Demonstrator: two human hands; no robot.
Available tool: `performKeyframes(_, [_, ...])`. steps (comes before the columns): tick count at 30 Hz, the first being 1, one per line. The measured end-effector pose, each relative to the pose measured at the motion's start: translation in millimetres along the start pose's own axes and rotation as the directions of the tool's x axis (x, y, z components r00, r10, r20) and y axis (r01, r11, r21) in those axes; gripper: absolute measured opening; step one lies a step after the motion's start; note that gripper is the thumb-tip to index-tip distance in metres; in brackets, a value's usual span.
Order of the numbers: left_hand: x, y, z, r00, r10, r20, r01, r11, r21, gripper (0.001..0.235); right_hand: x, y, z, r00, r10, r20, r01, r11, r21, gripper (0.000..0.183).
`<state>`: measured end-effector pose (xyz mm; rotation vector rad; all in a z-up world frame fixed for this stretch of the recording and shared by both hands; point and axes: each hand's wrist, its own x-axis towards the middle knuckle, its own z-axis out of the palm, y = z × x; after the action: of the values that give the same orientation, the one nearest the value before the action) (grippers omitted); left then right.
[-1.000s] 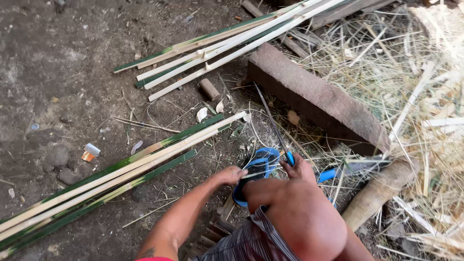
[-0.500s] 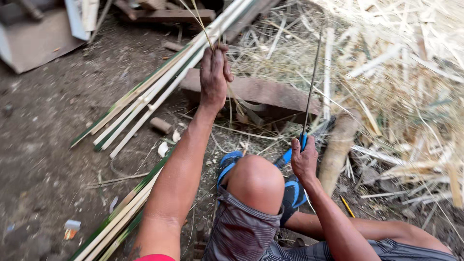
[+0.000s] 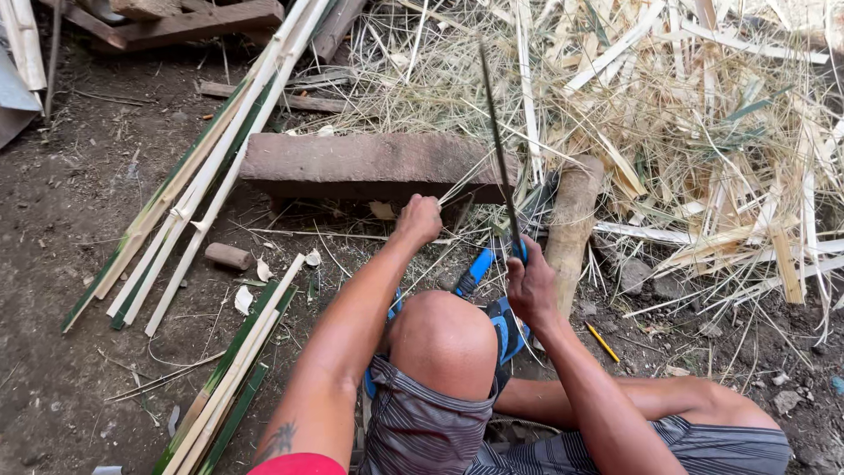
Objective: The person sits on the ground and uses a machete to split long bamboo stalks into thin strips. They repeatedly strike the bamboo against a wooden block to separate the layers and then set the finished strips aside.
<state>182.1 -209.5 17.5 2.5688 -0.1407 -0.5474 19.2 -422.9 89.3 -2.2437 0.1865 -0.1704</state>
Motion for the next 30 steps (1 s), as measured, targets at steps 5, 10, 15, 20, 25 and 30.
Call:
performKeyframes(5, [-3.4, -5.6, -12.2, 0.998, -0.037, 0.049, 0.030, 0.990, 0.136, 0.028, 27.7, 13.0, 6.3, 0.943, 0.247, 0.224, -0.167, 0.931, -0.326, 0.036])
performKeyframes(10, [-25.4, 25.3, -71.0, 0.969, 0.034, 0.246, -0.181, 0.774, 0.606, 0.029, 11.0, 20.1, 4.0, 0.907, 0.336, 0.255, -0.281, 0.932, -0.230, 0.040])
performKeyframes(15, [-30.1, 117.5, -133.3, 0.538, 0.771, -0.340, -0.266, 0.539, 0.799, 0.071, -20.9, 12.3, 0.8, 0.913, 0.327, 0.244, -0.295, 0.942, -0.158, 0.042])
performKeyframes(20, [-48.0, 149.6, -152.0, 0.763, 0.593, -0.258, -0.321, 0.694, 0.645, 0.062, -21.7, -5.4, -0.6, 0.924, 0.271, 0.269, -0.223, 0.955, -0.197, 0.044])
performKeyframes(25, [-85.4, 47.9, -131.9, 0.892, 0.452, -0.004, -0.449, 0.886, 0.115, 0.038, -22.0, -29.0, 8.9, 0.919, 0.195, 0.343, -0.120, 0.966, -0.229, 0.044])
performKeyframes(30, [-100.4, -82.6, -106.3, 0.987, 0.159, 0.027, -0.160, 0.987, 0.025, 0.045, -10.4, -56.0, 41.8, 0.885, 0.149, 0.441, -0.041, 0.969, -0.246, 0.042])
